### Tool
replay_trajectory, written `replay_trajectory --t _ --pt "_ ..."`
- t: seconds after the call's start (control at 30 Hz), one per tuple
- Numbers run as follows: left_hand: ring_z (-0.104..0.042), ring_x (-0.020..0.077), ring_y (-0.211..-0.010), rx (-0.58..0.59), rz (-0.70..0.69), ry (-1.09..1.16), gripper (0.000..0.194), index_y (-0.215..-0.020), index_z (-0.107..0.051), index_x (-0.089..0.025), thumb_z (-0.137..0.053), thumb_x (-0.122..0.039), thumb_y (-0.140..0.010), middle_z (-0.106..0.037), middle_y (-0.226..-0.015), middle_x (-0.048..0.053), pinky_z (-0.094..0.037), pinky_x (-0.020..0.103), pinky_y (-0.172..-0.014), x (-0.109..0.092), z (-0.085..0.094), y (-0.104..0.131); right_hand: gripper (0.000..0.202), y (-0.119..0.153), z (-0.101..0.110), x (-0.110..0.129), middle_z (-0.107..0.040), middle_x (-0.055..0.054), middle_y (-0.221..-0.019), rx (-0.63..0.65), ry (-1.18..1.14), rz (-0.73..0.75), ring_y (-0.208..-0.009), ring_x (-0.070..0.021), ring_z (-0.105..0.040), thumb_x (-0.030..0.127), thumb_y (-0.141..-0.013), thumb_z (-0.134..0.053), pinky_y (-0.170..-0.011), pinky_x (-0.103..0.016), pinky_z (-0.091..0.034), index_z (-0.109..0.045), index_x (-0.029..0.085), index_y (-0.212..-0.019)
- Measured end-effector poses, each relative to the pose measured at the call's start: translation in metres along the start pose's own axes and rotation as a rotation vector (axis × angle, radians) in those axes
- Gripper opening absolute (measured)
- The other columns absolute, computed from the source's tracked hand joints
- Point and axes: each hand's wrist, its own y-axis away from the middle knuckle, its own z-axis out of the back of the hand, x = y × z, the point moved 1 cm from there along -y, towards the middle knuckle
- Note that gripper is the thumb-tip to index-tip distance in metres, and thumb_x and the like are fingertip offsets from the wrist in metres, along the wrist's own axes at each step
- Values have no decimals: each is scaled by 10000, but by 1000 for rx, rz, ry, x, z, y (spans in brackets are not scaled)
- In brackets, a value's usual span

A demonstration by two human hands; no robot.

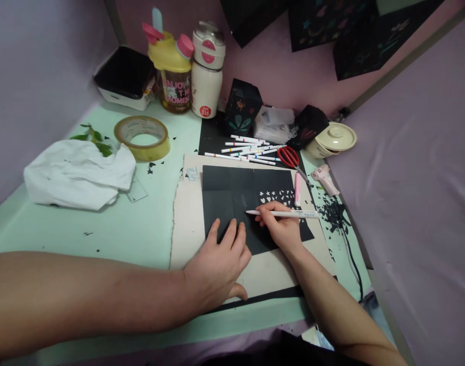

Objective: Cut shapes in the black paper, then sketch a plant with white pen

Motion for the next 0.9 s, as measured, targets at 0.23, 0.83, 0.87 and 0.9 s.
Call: replay_trajectory --t 0.23,0.83,0.87,0.9 --pt "-466 424 -1313 8 8 3 817 -1221 -651 -131 -578 -786 -738 -516 -1407 247 -425 645 -1018 0 3 0 150 0 -1 1 -716 -10 -697 15 -8 17 -571 -136 -639 317 -882 -637 -572 -258 -526 -712 201 -823" --pt "-469 422 -1309 -9 13 3 822 -1212 -656 -134 -583 -793 -727 -509 -1417 241 -417 647 -1022 0 0 0 169 3 3 3 -667 8 -622 -126 6 61 -517 -129 -588 295 -875 -617 -508 -250 -473 -692 203 -755" --pt "-468 421 -1311 -9 12 6 822 -1212 -656 -135 -584 -793 -726 -509 -1418 239 -418 645 -1022 0 0 0 158 5 4 6 -670 8 -629 -139 -1 59 -528 -132 -596 301 -881 -613 -516 -251 -481 -698 207 -786" --pt "-469 420 -1310 -10 11 8 821 -1211 -657 -136 -588 -793 -723 -511 -1417 238 -421 644 -1020 0 0 0 142 7 5 10 -680 5 -651 -138 -5 54 -552 -136 -612 303 -883 -616 -534 -253 -493 -703 212 -820"
